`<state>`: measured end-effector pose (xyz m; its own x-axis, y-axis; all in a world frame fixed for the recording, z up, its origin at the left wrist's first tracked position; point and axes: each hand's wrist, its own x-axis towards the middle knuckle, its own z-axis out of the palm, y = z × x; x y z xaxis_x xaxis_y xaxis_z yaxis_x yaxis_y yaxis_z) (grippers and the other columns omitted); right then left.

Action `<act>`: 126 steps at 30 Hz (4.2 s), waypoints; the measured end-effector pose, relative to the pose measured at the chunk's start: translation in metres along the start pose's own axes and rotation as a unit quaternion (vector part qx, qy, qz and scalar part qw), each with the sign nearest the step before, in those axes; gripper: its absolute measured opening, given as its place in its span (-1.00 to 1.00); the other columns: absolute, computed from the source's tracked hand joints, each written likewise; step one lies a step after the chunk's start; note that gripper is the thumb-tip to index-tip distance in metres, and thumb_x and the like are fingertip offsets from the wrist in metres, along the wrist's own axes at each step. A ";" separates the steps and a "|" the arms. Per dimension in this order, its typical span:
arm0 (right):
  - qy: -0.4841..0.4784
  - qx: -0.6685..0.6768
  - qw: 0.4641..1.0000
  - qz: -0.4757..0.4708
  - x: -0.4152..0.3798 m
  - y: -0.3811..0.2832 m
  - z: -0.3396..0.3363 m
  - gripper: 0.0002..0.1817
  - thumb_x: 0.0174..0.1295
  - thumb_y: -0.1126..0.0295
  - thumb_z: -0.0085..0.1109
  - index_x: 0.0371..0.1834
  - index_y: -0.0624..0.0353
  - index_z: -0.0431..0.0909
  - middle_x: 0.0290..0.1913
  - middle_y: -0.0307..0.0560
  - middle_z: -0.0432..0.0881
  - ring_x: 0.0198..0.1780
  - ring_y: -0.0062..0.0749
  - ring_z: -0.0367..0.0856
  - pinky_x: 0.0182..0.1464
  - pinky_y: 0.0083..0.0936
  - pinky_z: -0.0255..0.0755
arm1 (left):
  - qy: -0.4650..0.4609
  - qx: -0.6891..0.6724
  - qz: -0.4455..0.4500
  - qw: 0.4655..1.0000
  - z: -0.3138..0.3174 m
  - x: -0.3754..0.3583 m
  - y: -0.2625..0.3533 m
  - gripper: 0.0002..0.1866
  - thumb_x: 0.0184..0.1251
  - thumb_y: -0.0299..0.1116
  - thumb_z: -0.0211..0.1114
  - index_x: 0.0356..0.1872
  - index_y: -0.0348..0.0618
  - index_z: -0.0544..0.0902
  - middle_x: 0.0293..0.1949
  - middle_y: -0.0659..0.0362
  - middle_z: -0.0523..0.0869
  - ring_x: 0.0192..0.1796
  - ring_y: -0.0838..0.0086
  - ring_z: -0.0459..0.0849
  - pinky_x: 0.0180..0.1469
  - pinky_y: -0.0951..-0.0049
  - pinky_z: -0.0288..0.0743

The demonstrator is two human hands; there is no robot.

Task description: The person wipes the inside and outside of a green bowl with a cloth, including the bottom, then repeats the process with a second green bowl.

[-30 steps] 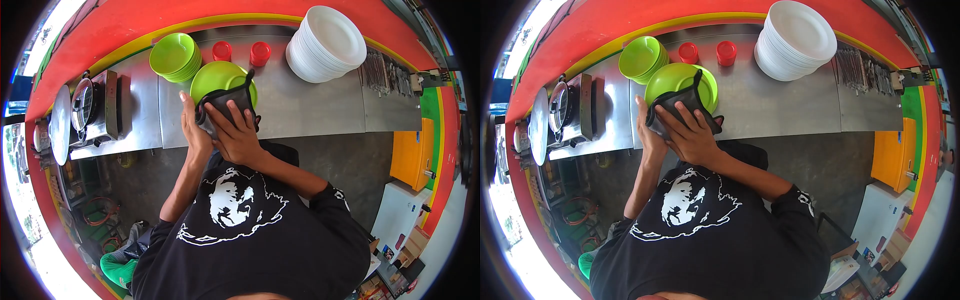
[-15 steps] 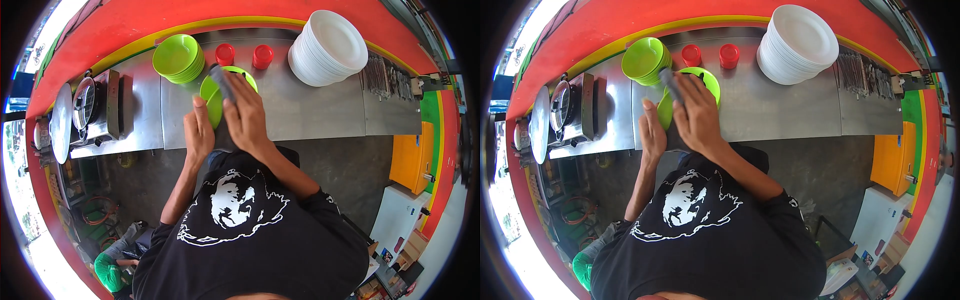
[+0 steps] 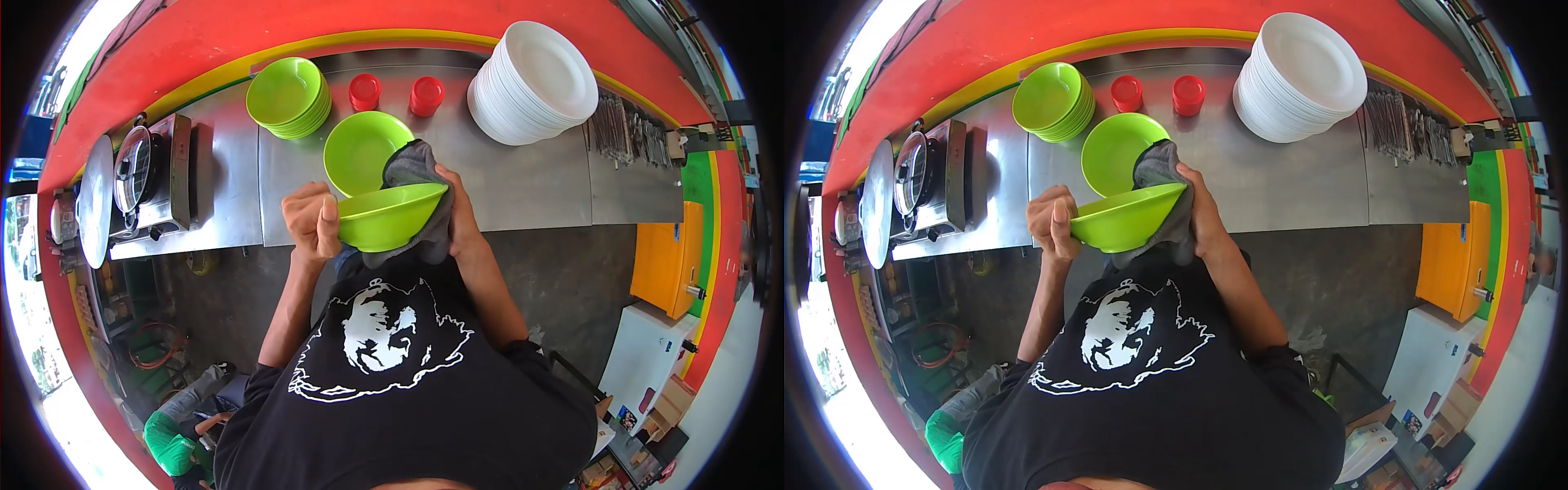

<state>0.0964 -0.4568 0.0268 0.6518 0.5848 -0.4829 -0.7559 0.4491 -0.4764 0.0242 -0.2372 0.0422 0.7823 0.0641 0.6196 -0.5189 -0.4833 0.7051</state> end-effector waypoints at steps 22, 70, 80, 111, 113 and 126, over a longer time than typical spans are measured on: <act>0.187 -0.461 0.787 -0.366 0.072 0.019 -0.048 -0.69 0.33 0.36 0.29 0.04 0.35 0.64 -0.54 -0.22 0.55 -0.52 -0.69 0.34 -0.45 -0.54 0.29 | 0.057 0.021 -0.298 0.953 0.051 -0.044 -0.094 -0.46 0.60 -0.48 -0.10 0.54 -0.23 0.15 0.49 -0.17 0.30 0.57 0.06 0.19 0.52 0.27 0.10; 0.224 -0.211 0.853 -0.421 0.179 0.180 0.128 -0.70 0.55 0.29 0.03 -0.37 0.11 0.26 -0.42 -0.41 0.16 -0.36 -0.71 0.08 -0.31 -0.58 0.06 | 0.120 -0.092 -0.328 0.932 -0.092 -0.008 -0.190 -0.36 0.70 -0.02 -0.24 0.53 -0.32 0.16 0.50 -0.18 0.27 0.57 0.10 0.19 0.55 0.22 0.04; 0.324 -0.214 0.809 -0.441 0.266 0.154 0.123 -0.76 0.54 0.34 -0.03 -0.05 0.34 0.50 -0.24 -0.20 0.53 -0.22 -0.57 0.38 -0.09 -0.53 0.29 | 0.091 -0.086 -0.289 0.949 -0.124 0.023 -0.263 -0.33 0.69 0.02 -0.23 0.55 -0.32 0.12 0.51 -0.14 0.26 0.56 0.15 0.20 0.54 0.25 0.07; 0.339 -0.166 0.777 -0.505 0.217 0.176 0.179 -0.66 0.53 0.27 0.06 0.10 0.38 0.38 -0.03 -0.11 0.54 -0.02 -0.55 0.44 0.09 -0.49 0.33 | 0.143 -0.308 -0.324 0.883 -0.140 0.039 -0.197 -0.37 0.63 -0.13 0.04 0.54 -0.21 0.14 0.48 0.05 0.29 0.48 0.29 0.29 0.47 0.27 0.20; 0.327 -0.151 0.789 -0.498 0.203 0.180 0.184 -0.70 0.53 0.31 0.07 0.09 0.36 0.39 0.00 -0.11 0.54 0.01 -0.54 0.45 0.11 -0.50 0.33 | 0.135 -0.394 -0.350 0.839 -0.145 0.035 -0.184 -0.34 0.61 -0.07 0.05 0.55 -0.18 0.14 0.47 0.05 0.29 0.47 0.27 0.31 0.47 0.26 0.21; 0.225 -0.162 0.810 -0.516 0.128 0.162 0.186 -0.72 0.53 0.31 0.03 0.12 0.30 0.49 0.00 -0.20 0.60 0.00 -0.57 0.52 0.07 -0.53 0.37 | 0.100 -0.268 -0.460 0.841 -0.185 -0.005 -0.183 -0.32 0.66 0.15 -0.26 0.30 -0.29 0.47 0.12 0.09 0.62 0.13 0.44 0.60 0.17 0.43 0.48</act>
<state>0.0462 -0.1834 0.0243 0.9381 -0.3280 0.1110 0.2142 0.2980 -0.9302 0.0521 0.0124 -0.0263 0.8919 0.3663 -0.2654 0.1518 0.3103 0.9384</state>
